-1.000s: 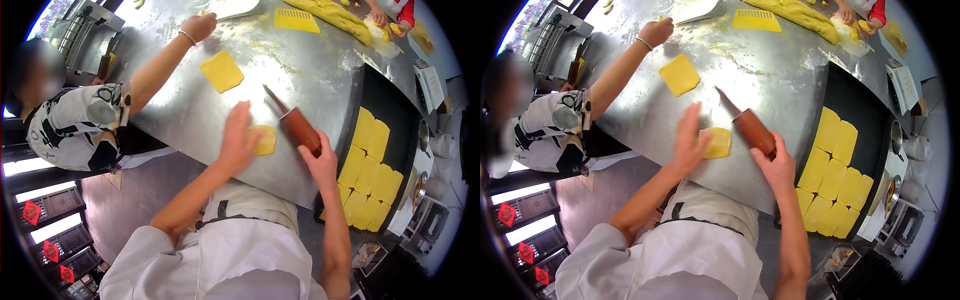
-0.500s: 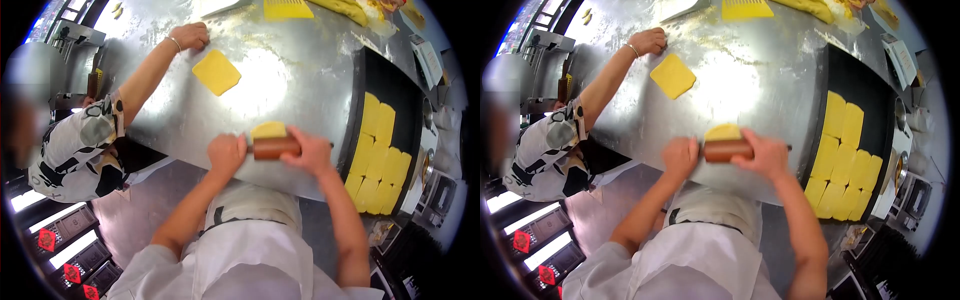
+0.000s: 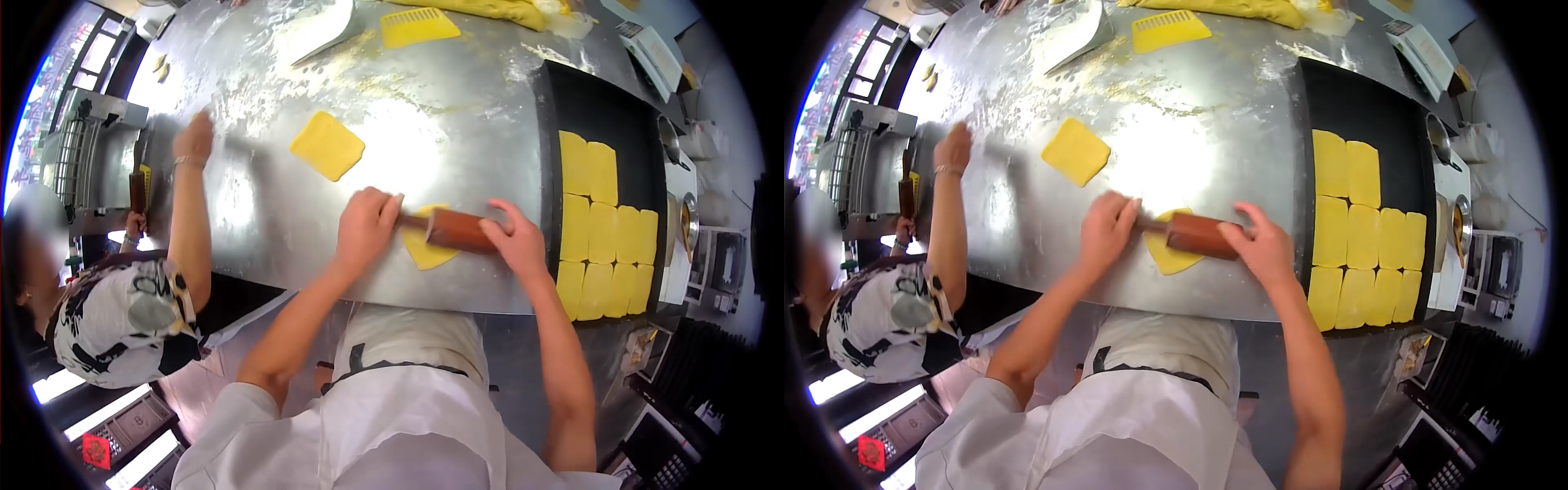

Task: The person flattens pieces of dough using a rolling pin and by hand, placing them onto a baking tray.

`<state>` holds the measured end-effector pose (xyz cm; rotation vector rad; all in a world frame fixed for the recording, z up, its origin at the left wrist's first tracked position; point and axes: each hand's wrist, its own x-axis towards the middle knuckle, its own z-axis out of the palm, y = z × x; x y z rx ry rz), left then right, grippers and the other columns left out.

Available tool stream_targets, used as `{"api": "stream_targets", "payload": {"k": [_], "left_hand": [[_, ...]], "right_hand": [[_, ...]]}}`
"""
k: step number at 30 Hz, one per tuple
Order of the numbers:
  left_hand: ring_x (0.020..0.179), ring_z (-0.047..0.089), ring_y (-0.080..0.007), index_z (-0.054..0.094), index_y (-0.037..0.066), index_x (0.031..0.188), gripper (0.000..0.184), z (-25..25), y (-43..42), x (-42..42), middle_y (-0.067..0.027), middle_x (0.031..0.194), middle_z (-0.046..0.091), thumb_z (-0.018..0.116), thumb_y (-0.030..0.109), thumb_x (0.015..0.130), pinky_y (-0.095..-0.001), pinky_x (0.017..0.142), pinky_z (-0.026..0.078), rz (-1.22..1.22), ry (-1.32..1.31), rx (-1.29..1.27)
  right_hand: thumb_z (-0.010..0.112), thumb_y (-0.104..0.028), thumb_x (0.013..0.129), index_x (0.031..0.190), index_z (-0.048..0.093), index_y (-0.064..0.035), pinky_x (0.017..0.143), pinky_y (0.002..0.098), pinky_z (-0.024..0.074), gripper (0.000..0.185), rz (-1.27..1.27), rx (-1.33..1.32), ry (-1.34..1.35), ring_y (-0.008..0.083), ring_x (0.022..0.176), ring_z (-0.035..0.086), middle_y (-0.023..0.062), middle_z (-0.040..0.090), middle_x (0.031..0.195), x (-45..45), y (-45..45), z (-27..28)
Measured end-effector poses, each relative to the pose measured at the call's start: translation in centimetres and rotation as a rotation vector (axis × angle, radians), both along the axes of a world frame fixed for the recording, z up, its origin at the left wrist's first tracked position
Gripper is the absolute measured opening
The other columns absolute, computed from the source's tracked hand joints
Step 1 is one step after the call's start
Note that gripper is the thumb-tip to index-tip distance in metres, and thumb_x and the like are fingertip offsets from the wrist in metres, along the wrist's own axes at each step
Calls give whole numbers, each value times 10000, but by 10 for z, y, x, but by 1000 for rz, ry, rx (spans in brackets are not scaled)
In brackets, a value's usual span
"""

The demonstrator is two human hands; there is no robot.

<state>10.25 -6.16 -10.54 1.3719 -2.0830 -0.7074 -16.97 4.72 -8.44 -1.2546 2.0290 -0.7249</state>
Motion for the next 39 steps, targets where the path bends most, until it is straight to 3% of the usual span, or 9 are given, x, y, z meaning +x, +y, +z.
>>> {"api": "stream_targets", "payload": {"k": [6, 11, 13, 19, 22, 25, 28, 31, 39], "left_hand": [[987, 608, -403, 641, 14, 1215, 361, -18, 22, -23, -191, 1082, 607, 774, 143, 906, -465, 851, 526, -326, 34, -41], [934, 605, -434, 588, -9, 1162, 311, -2, 78, -14, -210, 1069, 576, 740, 154, 945, -488, 786, 524, -85, -89, 180], [919, 608, -446, 580, -14, 1152, 303, -1, 86, -17, -222, 1080, 580, 737, 152, 953, -491, 767, 524, -66, -85, 165], [893, 607, -405, 561, -3, 1189, 350, -10, 85, -14, -225, 1052, 578, 769, 149, 954, -488, 774, 505, -72, -27, 230], [1081, 611, -417, 528, -50, 1355, 552, -1, 81, -10, -262, 1220, 588, 800, 178, 932, -486, 913, 516, -125, -40, 179], [1399, 451, -501, 418, -128, 1499, 828, 19, 68, -29, -326, 1491, 489, 795, 332, 923, -549, 1164, 381, -74, -126, -42], [1514, 341, -497, 304, -160, 1566, 999, 10, 74, -55, -345, 1626, 348, 739, 486, 940, -572, 1247, 284, -150, -247, -77], [1542, 300, -509, 280, -139, 1592, 960, -21, 77, -52, -351, 1657, 299, 658, 508, 991, -568, 1278, 225, -279, -281, -116], [1538, 335, -457, 290, -29, 1640, 803, 4, 52, 20, -285, 1661, 350, 679, 174, 968, -528, 1267, 279, -165, 57, 10]], "right_hand": [[570, -439, 1104, 1441, 497, -54, 437, 229, 317, 516, -557, -173, -519, 47, 507, 409, -36, 485, 670, 35, 79, -30], [524, -394, 1128, 1475, 435, -80, 434, 238, 327, 476, -732, -117, -714, 60, 485, 410, -12, 516, 701, 102, 115, 0], [573, -331, 1106, 1601, 251, -69, 445, 236, 345, 646, -760, -88, -836, 64, 511, 428, 11, 545, 754, 122, 117, 4], [569, -351, 1108, 1604, 227, -73, 456, 242, 347, 663, -746, -143, -1075, 72, 514, 423, 12, 533, 782, 159, 91, 8], [620, -209, 1083, 1588, 321, -64, 530, 224, 392, 604, -637, -98, -918, 53, 618, 482, 24, 576, 876, 119, 121, -1], [755, -220, 993, 1563, 380, -46, 860, 345, 564, 704, -392, -94, -183, 195, 974, 726, 177, 717, 1211, 82, 140, -12], [817, -244, 937, 1556, 406, -86, 912, 390, 570, 760, -401, 81, -141, 255, 1055, 753, 215, 730, 1233, 64, 133, 10], [829, -269, 923, 1545, 440, -131, 866, 382, 582, 747, -421, 21, -88, 275, 973, 769, 201, 753, 1159, 67, 122, 2], [834, -400, 892, 1530, 532, -147, 758, 405, 595, 750, -48, 107, 135, 310, 892, 780, 165, 776, 1037, 45, 90, 33]]}}
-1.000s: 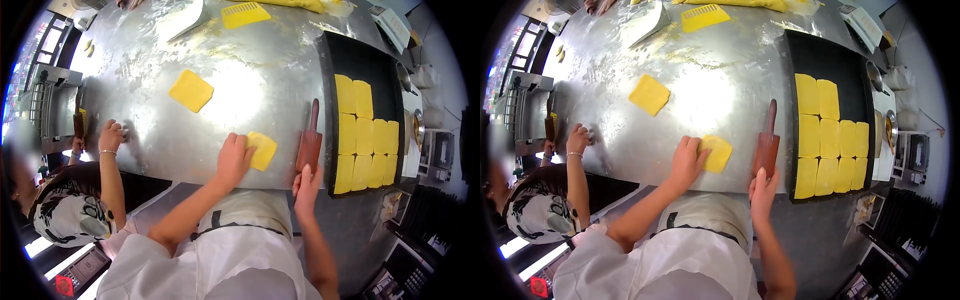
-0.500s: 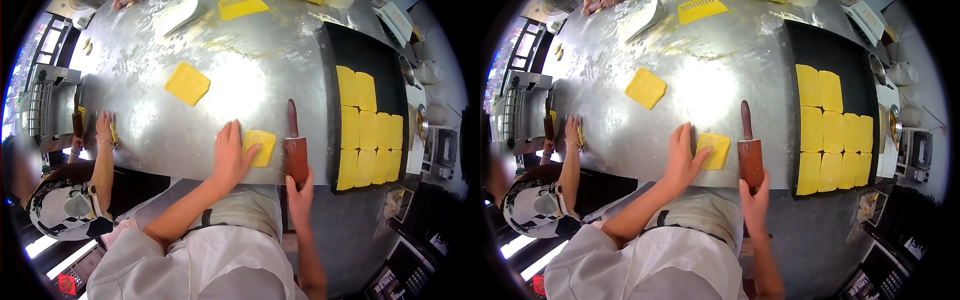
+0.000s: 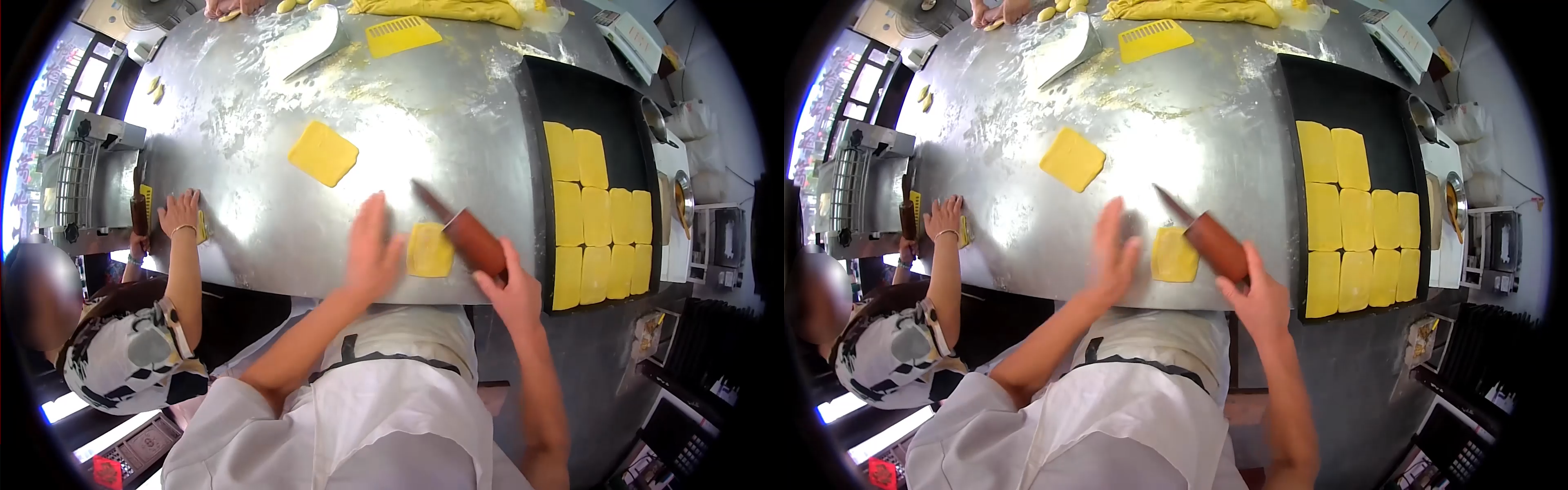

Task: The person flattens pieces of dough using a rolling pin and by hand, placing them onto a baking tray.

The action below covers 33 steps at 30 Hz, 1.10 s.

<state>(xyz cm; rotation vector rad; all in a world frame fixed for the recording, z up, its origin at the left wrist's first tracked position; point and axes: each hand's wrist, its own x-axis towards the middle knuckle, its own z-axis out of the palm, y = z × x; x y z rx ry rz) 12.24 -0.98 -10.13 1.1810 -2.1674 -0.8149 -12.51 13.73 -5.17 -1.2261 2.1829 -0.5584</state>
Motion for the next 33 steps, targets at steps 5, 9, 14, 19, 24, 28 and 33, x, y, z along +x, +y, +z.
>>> {"api": "stream_targets", "payload": {"k": [5, 9, 14, 19, 24, 28, 33], "left_hand": [[652, 589, -363, 563, 73, 607, 389, -39, -23, 21, -137, 674, 587, 668, 201, 959, -521, 628, 472, -33, -154, -330], [665, 616, -405, 619, 67, 640, 475, -33, -103, -28, -189, 705, 650, 587, 333, 1032, -523, 598, 461, 36, -384, -295], [613, 574, -396, 600, 75, 631, 402, -39, -42, -2, -172, 655, 602, 641, 238, 996, -528, 577, 446, 64, -238, -336], [587, 589, -402, 596, 69, 561, 503, -36, -65, -18, -175, 620, 604, 611, 288, 1014, -524, 560, 451, 81, -306, -276], [582, 591, -381, 631, 70, 611, 459, -40, -83, -30, -175, 605, 601, 619, 337, 984, -506, 563, 446, 65, -332, -358], [611, 569, -358, 551, 97, 616, 390, -33, -7, 9, -133, 629, 560, 680, 266, 943, -500, 570, 433, 23, -205, -329], [723, 613, -384, 604, 36, 657, 390, -12, -44, -17, -157, 711, 622, 676, 227, 990, -508, 645, 485, 46, -168, -83]], "right_hand": [[700, -528, 940, 1476, 597, -190, 718, 480, 589, 642, 446, -140, 162, 400, 797, 741, 172, 776, 926, 12, -34, -28], [552, -475, 1035, 1452, 611, -180, 735, 510, 569, 513, 197, -206, 132, 425, 780, 719, 199, 753, 853, -20, -118, -54], [607, -559, 967, 1526, 558, -201, 726, 524, 553, 665, 253, -75, 148, 418, 802, 724, 178, 742, 850, 2, -72, -27], [690, -595, 906, 1562, 513, -153, 617, 494, 549, 810, 221, -181, 131, 398, 684, 715, 164, 742, 799, -14, -98, -52], [778, -540, 851, 1547, 505, -133, 695, 477, 567, 851, 213, -193, 146, 382, 753, 736, 144, 751, 855, -22, -104, -51], [882, -574, 725, 1571, 483, -158, 731, 423, 585, 1024, 306, -228, 166, 333, 786, 754, 103, 777, 908, 17, -23, -46], [861, -568, 801, 1523, 544, -139, 763, 407, 586, 898, -10, 58, -169, 300, 760, 739, 144, 778, 915, -5, -65, -20]]}}
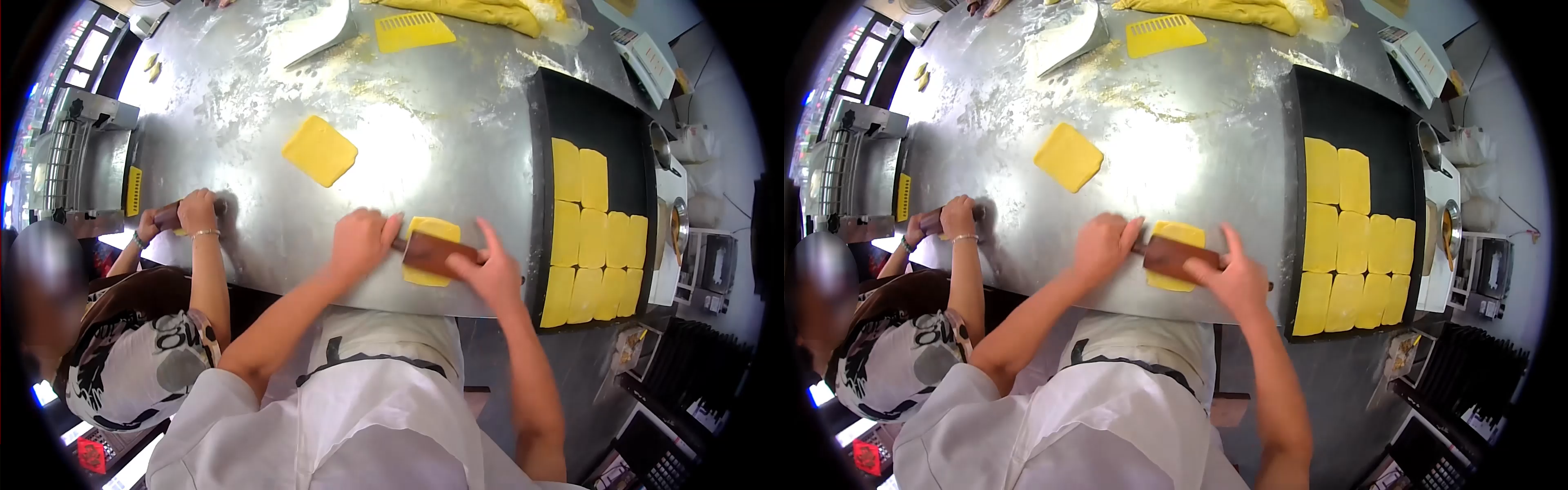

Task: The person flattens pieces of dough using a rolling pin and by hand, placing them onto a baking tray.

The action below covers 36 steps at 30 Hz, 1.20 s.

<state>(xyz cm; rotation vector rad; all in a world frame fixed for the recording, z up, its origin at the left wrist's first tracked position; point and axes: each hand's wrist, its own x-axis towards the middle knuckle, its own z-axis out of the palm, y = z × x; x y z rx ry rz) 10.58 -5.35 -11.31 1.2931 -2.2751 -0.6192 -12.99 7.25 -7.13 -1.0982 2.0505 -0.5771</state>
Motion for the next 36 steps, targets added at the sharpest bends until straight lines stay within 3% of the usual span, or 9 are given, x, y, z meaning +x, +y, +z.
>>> {"api": "stream_targets", "payload": {"k": [2, 3, 5, 7, 10, 18, 22, 28, 36], "left_hand": [[915, 636, -406, 669, -20, 852, 306, 25, -20, -6, -199, 903, 674, 614, 196, 1061, -494, 809, 526, 7, 77, 119], [968, 636, -406, 671, -23, 950, 243, 25, -26, -11, -206, 968, 679, 630, 195, 1049, -488, 854, 525, 52, 149, 79], [1073, 637, -406, 674, -28, 1147, 253, 14, -28, -27, -220, 1098, 688, 663, 194, 1026, -475, 943, 523, 152, 289, 10], [1188, 612, -419, 595, -6, 1360, 477, -1, -23, -37, -222, 1247, 668, 741, 192, 951, -478, 1035, 499, -84, 221, 28], [1079, 607, -395, 619, 51, 1256, 504, 3, -10, -57, -170, 1104, 649, 827, 187, 817, -494, 930, 507, -255, -39, 160], [1003, 629, -354, 664, 80, 1032, 278, -7, -14, -52, -138, 1029, 661, 830, 171, 828, -466, 865, 512, -393, 45, 354], [956, 677, -340, 656, 65, 1038, 224, 56, -12, -43, -121, 1048, 695, 787, 137, 872, -449, 805, 534, -379, 30, 495], [1044, 697, -343, 648, 63, 1089, 306, 60, 5, -24, -106, 1115, 710, 822, 102, 840, -446, 860, 557, -584, 29, -182], [1213, 595, -368, 681, 52, 1232, 461, 34, -7, -40, -124, 1246, 671, 858, 149, 818, -464, 1020, 499, -253, 132, -44]], "right_hand": [[807, -493, 899, 1462, 604, -114, 738, 370, 573, 708, -177, -57, -14, 223, 727, 710, 103, 744, 839, -16, -6, -11], [711, -374, 1009, 1400, 655, -83, 704, 316, 555, 491, -271, -177, -70, 107, 760, 659, 67, 728, 970, -26, -1, -25], [557, -409, 1102, 1372, 654, -57, 613, 255, 470, 454, -498, -263, -237, 90, 672, 561, 59, 668, 959, -22, 5, -22], [483, -438, 1129, 1342, 651, -40, 571, 254, 426, 482, -379, -411, 91, 92, 617, 502, 46, 632, 926, -33, 24, -70], [466, -481, 1123, 1323, 659, -36, 620, 281, 467, 525, -543, -325, -85, 121, 640, 550, 60, 662, 930, -21, 16, -46], [471, -473, 1121, 1277, 660, -17, 600, 266, 441, 517, -601, -327, -189, 98, 610, 509, 47, 636, 888, -24, 13, -42], [475, -448, 1129, 1256, 664, -20, 600, 259, 443, 484, -600, -331, -238, 90, 612, 507, 33, 629, 879, -28, 12, -43], [500, -425, 1126, 1254, 672, -22, 610, 257, 451, 456, -578, -322, -331, 80, 636, 522, 20, 630, 866, -32, 13, -36], [510, -448, 1121, 1258, 650, -59, 504, 212, 367, 435, -553, -327, -350, 31, 602, 490, -15, 580, 799, -31, 9, -33]]}}
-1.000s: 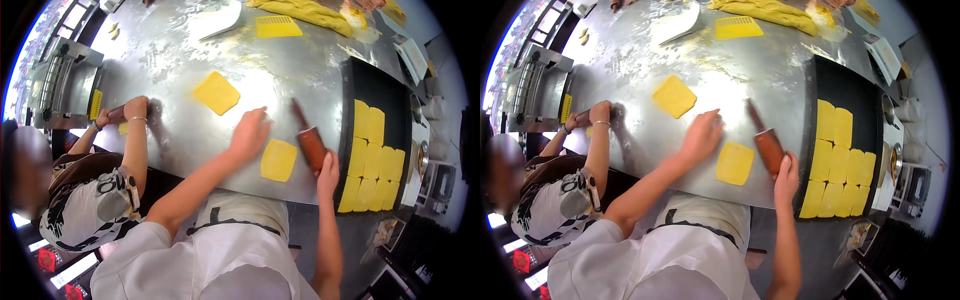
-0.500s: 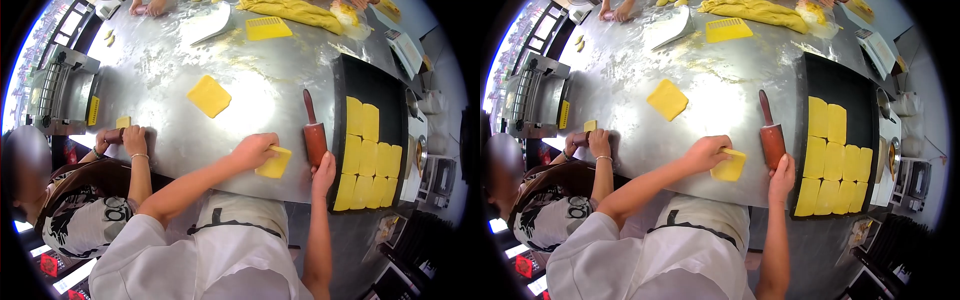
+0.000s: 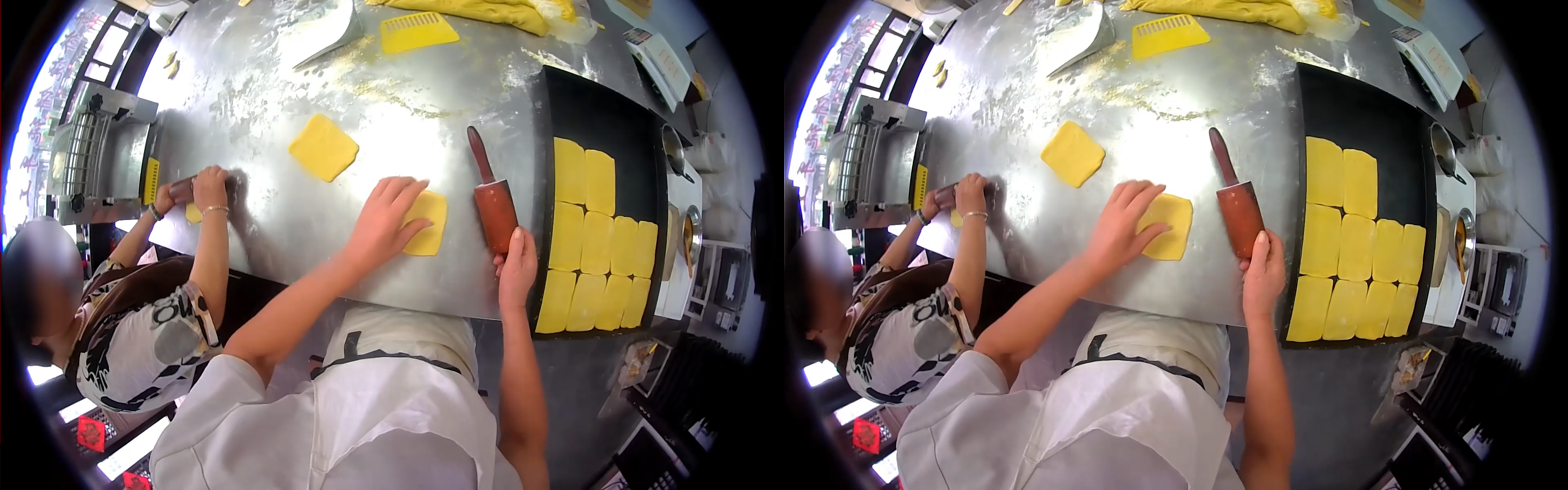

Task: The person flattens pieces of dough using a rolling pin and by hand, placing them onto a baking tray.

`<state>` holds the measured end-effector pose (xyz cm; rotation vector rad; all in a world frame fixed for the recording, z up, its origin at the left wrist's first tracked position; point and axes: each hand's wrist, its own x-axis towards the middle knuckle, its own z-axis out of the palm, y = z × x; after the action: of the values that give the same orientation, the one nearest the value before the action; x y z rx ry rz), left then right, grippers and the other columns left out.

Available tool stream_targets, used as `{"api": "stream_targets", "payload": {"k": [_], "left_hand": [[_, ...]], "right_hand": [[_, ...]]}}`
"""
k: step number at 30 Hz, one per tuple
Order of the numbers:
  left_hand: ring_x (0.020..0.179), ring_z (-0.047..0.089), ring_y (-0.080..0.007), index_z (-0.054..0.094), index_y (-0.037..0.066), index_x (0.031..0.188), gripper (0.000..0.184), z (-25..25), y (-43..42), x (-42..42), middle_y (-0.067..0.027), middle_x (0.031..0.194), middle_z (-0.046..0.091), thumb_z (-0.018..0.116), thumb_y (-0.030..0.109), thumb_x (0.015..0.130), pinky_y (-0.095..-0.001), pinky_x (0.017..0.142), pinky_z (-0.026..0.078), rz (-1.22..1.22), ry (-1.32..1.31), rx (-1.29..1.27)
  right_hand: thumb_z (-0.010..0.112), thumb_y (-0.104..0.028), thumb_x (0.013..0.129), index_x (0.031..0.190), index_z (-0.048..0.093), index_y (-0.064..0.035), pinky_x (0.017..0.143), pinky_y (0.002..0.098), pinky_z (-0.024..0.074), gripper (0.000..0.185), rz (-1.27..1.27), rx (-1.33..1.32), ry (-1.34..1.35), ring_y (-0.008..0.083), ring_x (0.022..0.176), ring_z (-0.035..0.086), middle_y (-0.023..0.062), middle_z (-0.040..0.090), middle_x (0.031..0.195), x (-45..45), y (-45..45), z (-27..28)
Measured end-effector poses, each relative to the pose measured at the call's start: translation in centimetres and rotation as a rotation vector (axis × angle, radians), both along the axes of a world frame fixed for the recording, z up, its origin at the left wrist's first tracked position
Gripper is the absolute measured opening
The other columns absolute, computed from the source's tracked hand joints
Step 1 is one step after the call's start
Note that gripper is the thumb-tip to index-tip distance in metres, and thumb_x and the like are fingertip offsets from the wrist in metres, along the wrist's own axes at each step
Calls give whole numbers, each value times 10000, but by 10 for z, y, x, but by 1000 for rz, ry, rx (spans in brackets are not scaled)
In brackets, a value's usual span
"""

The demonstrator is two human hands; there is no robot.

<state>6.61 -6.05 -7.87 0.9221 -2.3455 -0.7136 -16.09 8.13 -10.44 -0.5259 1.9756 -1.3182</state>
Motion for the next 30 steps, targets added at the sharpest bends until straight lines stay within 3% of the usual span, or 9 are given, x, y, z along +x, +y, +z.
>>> {"api": "stream_targets", "payload": {"k": [4, 8, 11, 14, 18, 21, 25, 27, 30], "left_hand": [[1213, 574, -387, 669, 45, 1282, 514, -26, -20, -20, -135, 1294, 637, 862, 160, 820, -469, 1039, 485, -95, -91, 140], [1283, 552, -407, 612, 52, 1396, 643, -30, -21, -19, -161, 1366, 602, 865, 170, 817, -483, 1100, 458, -122, -209, 252], [1415, 486, -409, 522, 39, 1500, 773, -14, -11, -29, -178, 1496, 540, 858, 231, 831, -493, 1189, 396, -55, -68, 64], [1522, 387, -399, 426, 1, 1571, 875, -9, 12, -49, -195, 1615, 445, 787, 427, 897, -518, 1259, 312, 67, -258, -148], [1565, 330, -391, 332, -49, 1615, 1014, -40, 33, -49, -223, 1677, 358, 581, 680, 956, -530, 1292, 245, 36, -391, -45], [1570, 323, -389, 330, -42, 1621, 1003, -40, 31, -43, -227, 1679, 355, 581, 672, 962, -529, 1293, 240, 13, -342, -65], [1555, 338, -402, 309, 12, 1651, 794, -30, 28, -6, -214, 1678, 364, 667, 320, 1012, -506, 1288, 256, 258, 58, 155], [1356, 509, -414, 600, 37, 1426, 507, 1, 13, 34, -226, 1496, 531, 699, 160, 944, -527, 1122, 416, 428, 169, 34], [1044, 614, -397, 728, 42, 956, 134, -13, 10, 72, -195, 1136, 684, 682, 167, 947, -521, 864, 483, 378, -220, -70]], "right_hand": [[675, -404, 1049, 1383, 565, -40, 688, 273, 507, 506, 115, 45, -170, 114, 714, 601, 31, 673, 929, -14, 0, 0], [806, -373, 945, 1471, 475, -47, 905, 400, 557, 701, 331, 113, 300, 288, 961, 725, 146, 734, 1122, -15, 2, 9], [813, -366, 934, 1506, 435, -63, 855, 403, 568, 750, 456, 309, 389, 324, 924, 740, 186, 741, 1068, -16, -5, 41], [815, -382, 923, 1531, 408, -93, 807, 422, 579, 787, 461, 371, 416, 346, 894, 756, 185, 757, 1016, -16, -9, 37], [840, -405, 892, 1508, 463, -123, 744, 418, 591, 775, 364, 273, 603, 315, 851, 777, 147, 776, 992, -9, -11, 8], [858, -429, 874, 1488, 501, -154, 763, 397, 609, 762, 301, 130, 600, 294, 865, 788, 146, 783, 1045, -8, -25, 0], [834, -449, 890, 1538, 493, -184, 742, 410, 605, 779, 464, 184, 547, 325, 857, 781, 148, 776, 996, -18, -35, 15], [843, -431, 857, 1554, 499, -162, 704, 450, 607, 823, 771, 81, 846, 356, 800, 757, 137, 780, 973, -18, -29, 28], [762, -483, 907, 1526, 527, -152, 707, 475, 607, 741, 1048, -161, 887, 374, 773, 744, 150, 782, 1003, 3, -44, 37]]}}
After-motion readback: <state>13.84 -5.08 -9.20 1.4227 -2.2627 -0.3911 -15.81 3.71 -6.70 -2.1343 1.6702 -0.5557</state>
